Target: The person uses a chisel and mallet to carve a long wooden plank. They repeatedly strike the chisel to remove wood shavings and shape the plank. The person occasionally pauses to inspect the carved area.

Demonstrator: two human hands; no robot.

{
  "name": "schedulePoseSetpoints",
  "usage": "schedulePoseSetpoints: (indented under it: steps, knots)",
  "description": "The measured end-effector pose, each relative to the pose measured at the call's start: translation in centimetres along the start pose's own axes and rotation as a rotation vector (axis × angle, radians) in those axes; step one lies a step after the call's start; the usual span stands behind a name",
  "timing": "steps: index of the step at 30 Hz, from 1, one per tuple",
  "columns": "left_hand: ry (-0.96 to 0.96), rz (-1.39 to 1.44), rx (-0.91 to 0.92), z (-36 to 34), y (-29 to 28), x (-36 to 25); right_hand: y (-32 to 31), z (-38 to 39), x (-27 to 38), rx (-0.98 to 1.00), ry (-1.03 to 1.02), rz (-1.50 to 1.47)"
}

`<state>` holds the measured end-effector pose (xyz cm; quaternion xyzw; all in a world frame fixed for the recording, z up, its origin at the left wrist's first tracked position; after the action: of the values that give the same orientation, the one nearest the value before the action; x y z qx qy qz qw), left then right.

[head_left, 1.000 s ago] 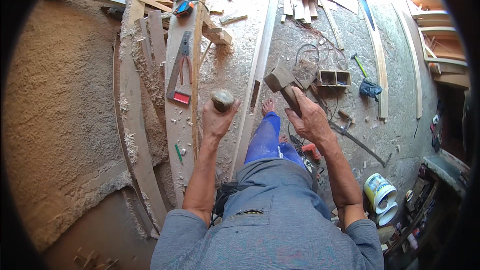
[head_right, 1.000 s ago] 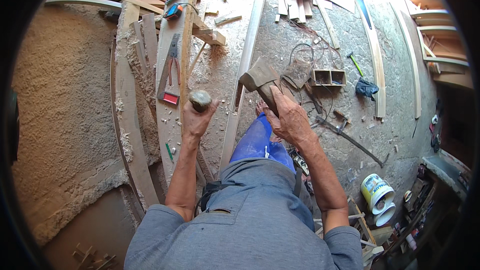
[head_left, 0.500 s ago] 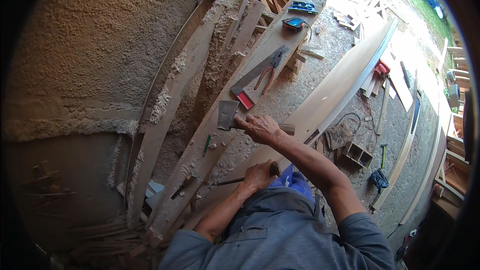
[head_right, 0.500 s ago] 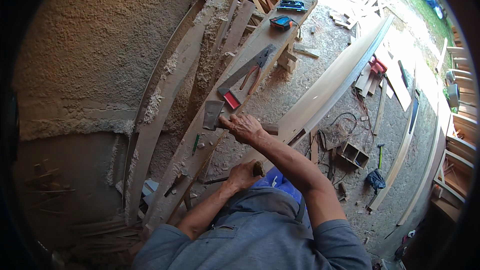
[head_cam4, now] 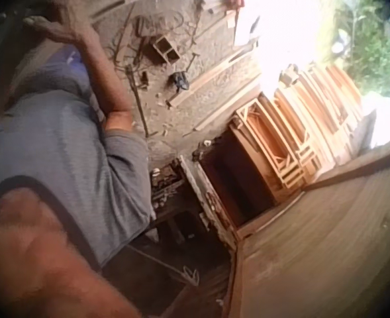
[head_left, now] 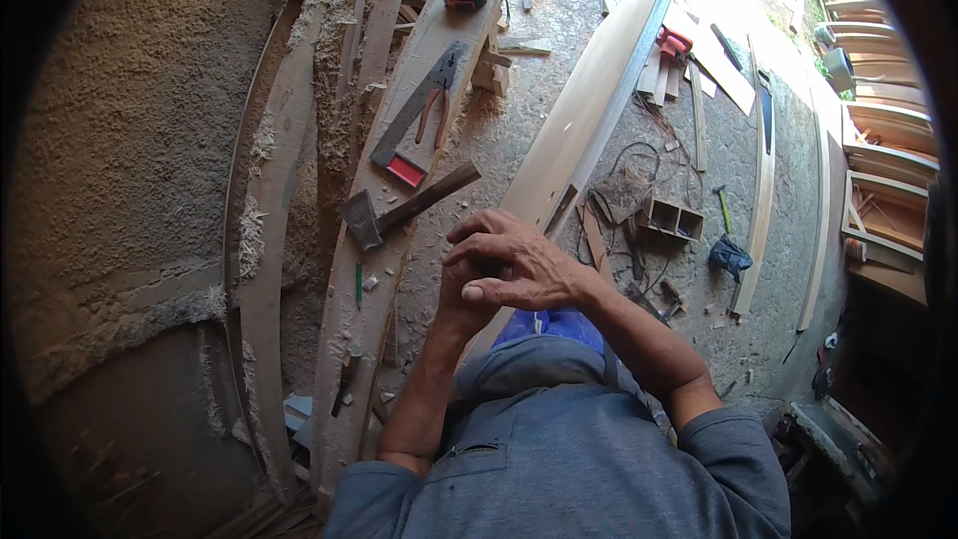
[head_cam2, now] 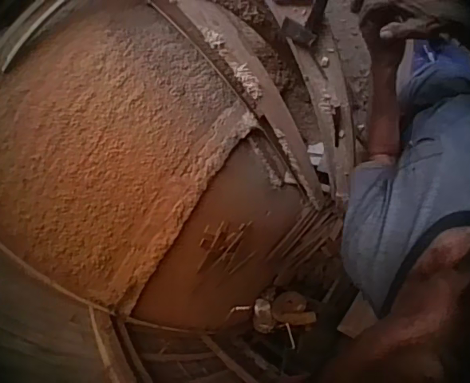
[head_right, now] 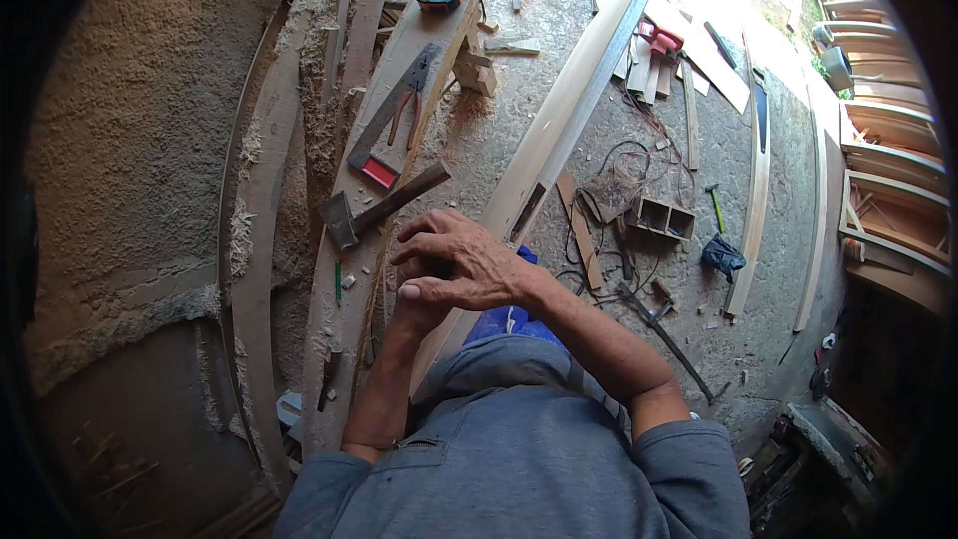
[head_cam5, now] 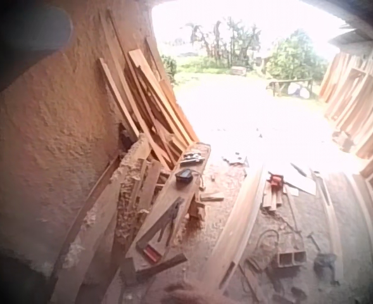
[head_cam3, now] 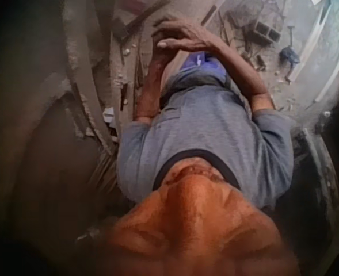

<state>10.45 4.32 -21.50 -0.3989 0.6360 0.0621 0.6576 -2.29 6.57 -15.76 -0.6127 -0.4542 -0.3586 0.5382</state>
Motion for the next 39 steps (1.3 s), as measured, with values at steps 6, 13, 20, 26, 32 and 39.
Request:
schedulePoseSetpoints:
  steps: [6,13,20,26,32,39]
  knots:
    - [0.093,0.012,0.304,-9.8,4.5,-4.5,-7.6,3.7,3.4,-0.419,0.18,0.534]
    - [0.196,0.335,0.277,-10.3,9.9,-6.4,-9.9,6.5,4.0,-0.417,0.22,0.855]
    - [0.148,0.289,0.372,-10.5,10.9,-6.5,-10.5,7.4,4.5,-0.403,0.278,0.832]
    - [0.191,0.32,0.317,-10.7,10.9,-7.0,-10.6,7.6,3.5,-0.443,0.193,0.849]
    - [0.199,0.301,0.312,-10.6,10.7,-7.2,-10.8,7.1,4.2,-0.388,0.271,0.843]
    - [0.15,0.238,0.374,-10.3,11.5,-5.8,-10.0,7.7,3.3,-0.412,0.265,0.833]
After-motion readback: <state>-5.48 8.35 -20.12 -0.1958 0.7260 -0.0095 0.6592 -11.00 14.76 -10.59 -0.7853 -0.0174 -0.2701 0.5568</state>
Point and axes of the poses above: each hand's wrist, its own z-axis away from the middle knuckle, its own y-axis out of the palm, x = y × z, the point moved 5 cm from there along -z, towards the middle knuckle, and after that the axes turned 4 degrees about y, right-handed, at the moved point
